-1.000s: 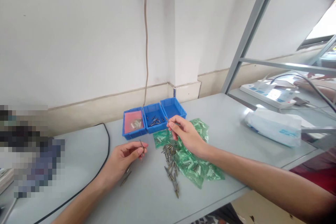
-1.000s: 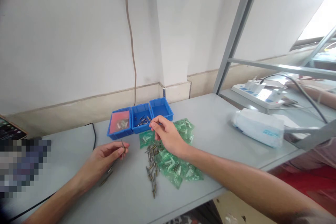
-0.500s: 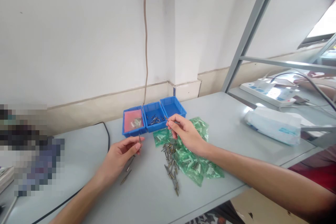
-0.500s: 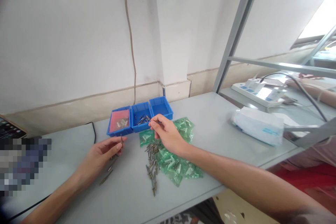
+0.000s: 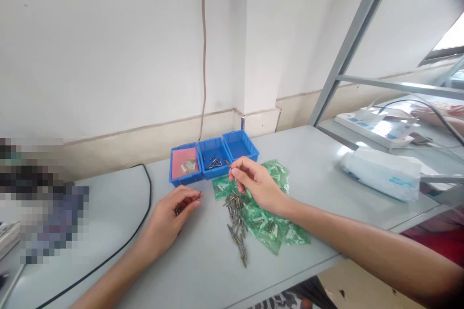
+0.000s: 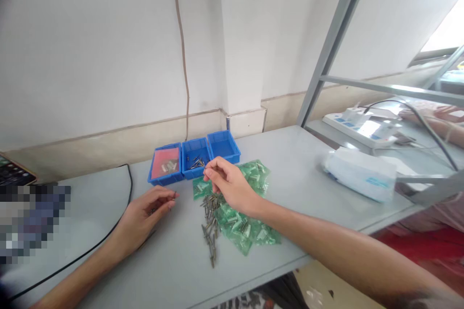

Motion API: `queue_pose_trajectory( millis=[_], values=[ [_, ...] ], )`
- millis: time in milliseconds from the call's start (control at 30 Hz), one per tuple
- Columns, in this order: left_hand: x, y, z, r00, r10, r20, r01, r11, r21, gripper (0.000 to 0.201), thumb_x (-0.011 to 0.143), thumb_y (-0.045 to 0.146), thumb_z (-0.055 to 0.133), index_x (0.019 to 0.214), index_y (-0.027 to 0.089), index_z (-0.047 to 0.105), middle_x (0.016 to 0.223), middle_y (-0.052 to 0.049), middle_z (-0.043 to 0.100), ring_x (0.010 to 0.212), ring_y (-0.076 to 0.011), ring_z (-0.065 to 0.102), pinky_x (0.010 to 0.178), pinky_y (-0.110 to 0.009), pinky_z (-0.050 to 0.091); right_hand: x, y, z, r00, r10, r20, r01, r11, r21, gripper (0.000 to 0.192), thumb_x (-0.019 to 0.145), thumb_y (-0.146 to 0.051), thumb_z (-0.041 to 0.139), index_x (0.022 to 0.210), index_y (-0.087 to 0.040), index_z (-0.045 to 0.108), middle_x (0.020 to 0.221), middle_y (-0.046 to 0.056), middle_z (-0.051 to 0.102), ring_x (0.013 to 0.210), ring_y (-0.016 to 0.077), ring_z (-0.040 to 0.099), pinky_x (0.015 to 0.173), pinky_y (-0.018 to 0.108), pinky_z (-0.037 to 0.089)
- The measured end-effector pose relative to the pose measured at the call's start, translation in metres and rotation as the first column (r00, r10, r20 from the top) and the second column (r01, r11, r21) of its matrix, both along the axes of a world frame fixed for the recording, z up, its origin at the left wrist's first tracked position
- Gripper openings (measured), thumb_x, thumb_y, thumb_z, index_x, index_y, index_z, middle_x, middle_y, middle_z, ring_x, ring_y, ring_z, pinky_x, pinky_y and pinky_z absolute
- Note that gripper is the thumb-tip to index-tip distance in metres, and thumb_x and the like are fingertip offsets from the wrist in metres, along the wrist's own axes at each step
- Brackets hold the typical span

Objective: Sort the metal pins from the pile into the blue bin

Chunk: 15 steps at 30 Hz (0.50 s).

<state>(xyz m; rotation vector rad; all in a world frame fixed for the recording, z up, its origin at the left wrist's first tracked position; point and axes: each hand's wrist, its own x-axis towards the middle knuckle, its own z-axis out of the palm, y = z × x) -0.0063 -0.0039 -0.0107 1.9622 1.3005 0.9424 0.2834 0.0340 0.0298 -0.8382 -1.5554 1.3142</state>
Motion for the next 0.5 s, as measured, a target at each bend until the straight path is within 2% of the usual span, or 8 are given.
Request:
queue_pose_trajectory(
  millis=[233, 500],
  values=[
    [-0.0004, 0.0018, -0.0028, 0.998, 0.009, -0.059, -0.008, 1.0, 0.023, 0.024, 0.104, 0.047, 0.067, 0.105, 0.025, 0.075, 0.108, -0.003, 0.074, 0.091, -0.0177, 0.068, 0.081, -0.028, 0.056, -0.0006, 0.0003, -0.0023, 1.0, 0.023, 0.009, -0.023, 1.0, -0.008, 0.028, 0.107, -0.049, 0.062, 0.099, -0.022, 0.06, 0.097, 0.0, 0.068, 0.065, 0.0107, 0.055, 0.061, 0.027, 0.042],
    [-0.0013, -0.001, 0.002, 0.985, 0.041, -0.169, -0.006, 0.98, 0.201, 0.023, 0.108, 0.043, 0.061, 0.106, 0.026, 0.075, 0.11, -0.004, 0.076, 0.095, -0.0185, 0.071, 0.077, -0.025, 0.058, -0.0002, -0.0012, 0.0004, 0.999, 0.005, 0.036, -0.005, 1.0, -0.006, 0.026, 0.107, -0.048, 0.061, 0.099, -0.023, 0.06, 0.097, 0.0, 0.067, 0.066, 0.0113, 0.055, 0.061, 0.027, 0.042]
  ],
)
